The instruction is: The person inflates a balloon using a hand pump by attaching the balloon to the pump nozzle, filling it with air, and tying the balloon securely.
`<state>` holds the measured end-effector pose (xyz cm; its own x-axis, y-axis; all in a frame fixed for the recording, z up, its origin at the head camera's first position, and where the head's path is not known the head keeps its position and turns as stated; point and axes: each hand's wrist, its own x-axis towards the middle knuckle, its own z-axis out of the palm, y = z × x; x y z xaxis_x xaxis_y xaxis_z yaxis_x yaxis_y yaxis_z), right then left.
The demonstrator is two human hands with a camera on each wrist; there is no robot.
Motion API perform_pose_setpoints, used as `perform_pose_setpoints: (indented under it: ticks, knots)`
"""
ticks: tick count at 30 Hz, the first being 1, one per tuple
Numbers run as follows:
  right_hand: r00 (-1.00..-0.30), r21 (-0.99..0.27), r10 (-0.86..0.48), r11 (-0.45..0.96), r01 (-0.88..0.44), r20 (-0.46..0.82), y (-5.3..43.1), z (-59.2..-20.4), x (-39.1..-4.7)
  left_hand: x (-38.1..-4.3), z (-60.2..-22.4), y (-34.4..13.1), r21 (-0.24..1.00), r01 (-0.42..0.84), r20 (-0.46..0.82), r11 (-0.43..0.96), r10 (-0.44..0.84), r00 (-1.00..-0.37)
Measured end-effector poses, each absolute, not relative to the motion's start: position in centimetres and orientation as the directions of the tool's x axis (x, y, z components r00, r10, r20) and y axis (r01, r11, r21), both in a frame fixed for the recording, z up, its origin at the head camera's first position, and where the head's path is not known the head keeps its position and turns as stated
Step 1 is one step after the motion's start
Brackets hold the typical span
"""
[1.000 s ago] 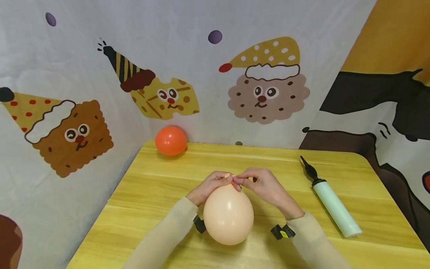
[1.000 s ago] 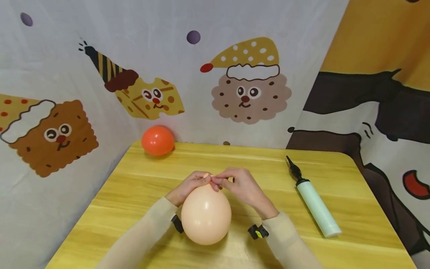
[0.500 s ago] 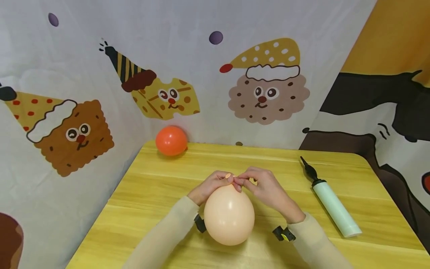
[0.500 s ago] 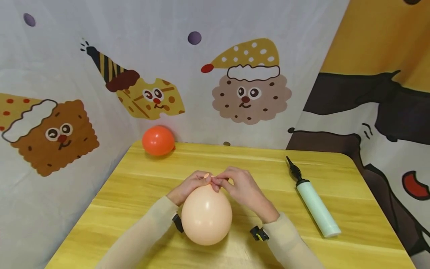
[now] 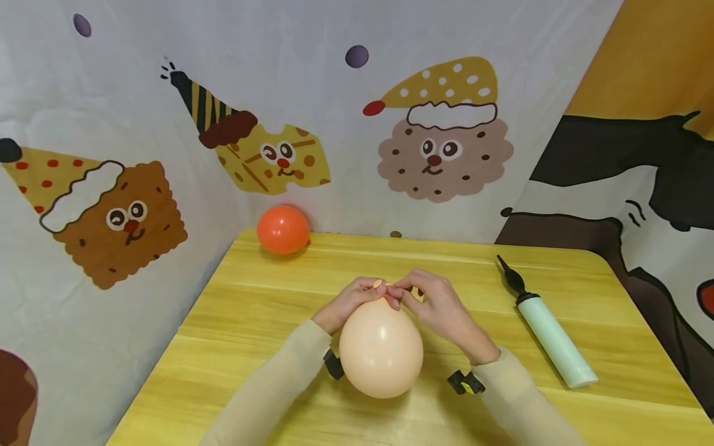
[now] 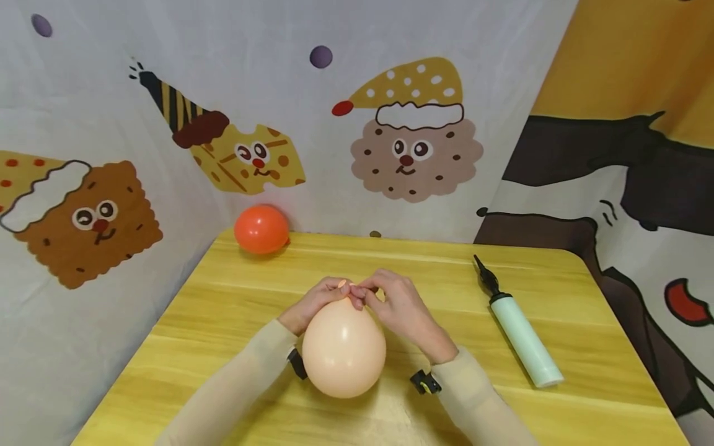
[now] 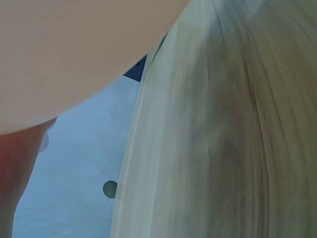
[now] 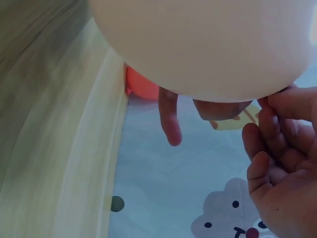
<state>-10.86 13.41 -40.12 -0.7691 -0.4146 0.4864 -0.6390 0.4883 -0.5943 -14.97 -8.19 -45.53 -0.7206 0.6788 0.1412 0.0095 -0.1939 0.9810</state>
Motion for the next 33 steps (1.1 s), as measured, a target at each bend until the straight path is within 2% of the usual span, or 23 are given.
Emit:
perform_pose_setpoints:
  ticks: [9,12,16,19,22,25,27,29,33]
  knots:
    - [-0.768,-0.614,-0.372,0.462,-0.64,0.521,12.9,-40.4,-10.8,-15.0,-45.3,-8.4,0.975,-0.016,0.148,-0.224,0.694,-0.705]
    - [-0.802,-0.709,-0.341,0.379,-0.595,0.491,12.8,-40.7,-10.7,-14.8,-45.2,-8.4,0.967,-0.038,0.156,-0.252,0.705,-0.692]
    - [-0.862,-0.879,-0.32,0.146,-0.455,0.393,12.8,-41.2,-10.7,-14.6,-44.9,-8.1,0.948,-0.082,0.178,-0.307,0.726,-0.664]
    - [-0.878,-0.944,-0.353,-0.066,-0.322,0.324,12.9,-41.4,-11.0,-14.6,-44.6,-7.7,0.932,-0.094,0.21,-0.349,0.734,-0.646]
    - [-0.874,-0.956,-0.433,-0.274,-0.105,0.22,13.1,-41.6,-11.2,-14.7,-44.5,-7.3,0.915,-0.132,0.225,-0.382,0.753,-0.618]
    - [-0.835,-0.886,-0.543,-0.428,0.18,0.093,13.2,-41.6,-11.3,-14.9,-44.7,-7.3,0.911,-0.169,0.21,-0.377,0.775,-0.596]
    - [-0.803,-0.83,-0.595,-0.466,0.307,0.037,13.2,-41.7,-11.3,-15.0,-44.9,-7.6,0.929,-0.128,0.204,-0.346,0.771,-0.604]
    - [-0.783,-0.802,-0.622,-0.478,0.359,0.021,13.3,-41.8,-11.4,-15.1,-44.9,-7.9,0.95,-0.063,0.2,-0.306,0.75,-0.63]
    - [-0.781,-0.879,-0.622,-0.402,0.257,0.056,13.7,-41.9,-11.8,-15.3,-44.8,-8.4,0.976,0.02,0.17,-0.217,0.698,-0.696]
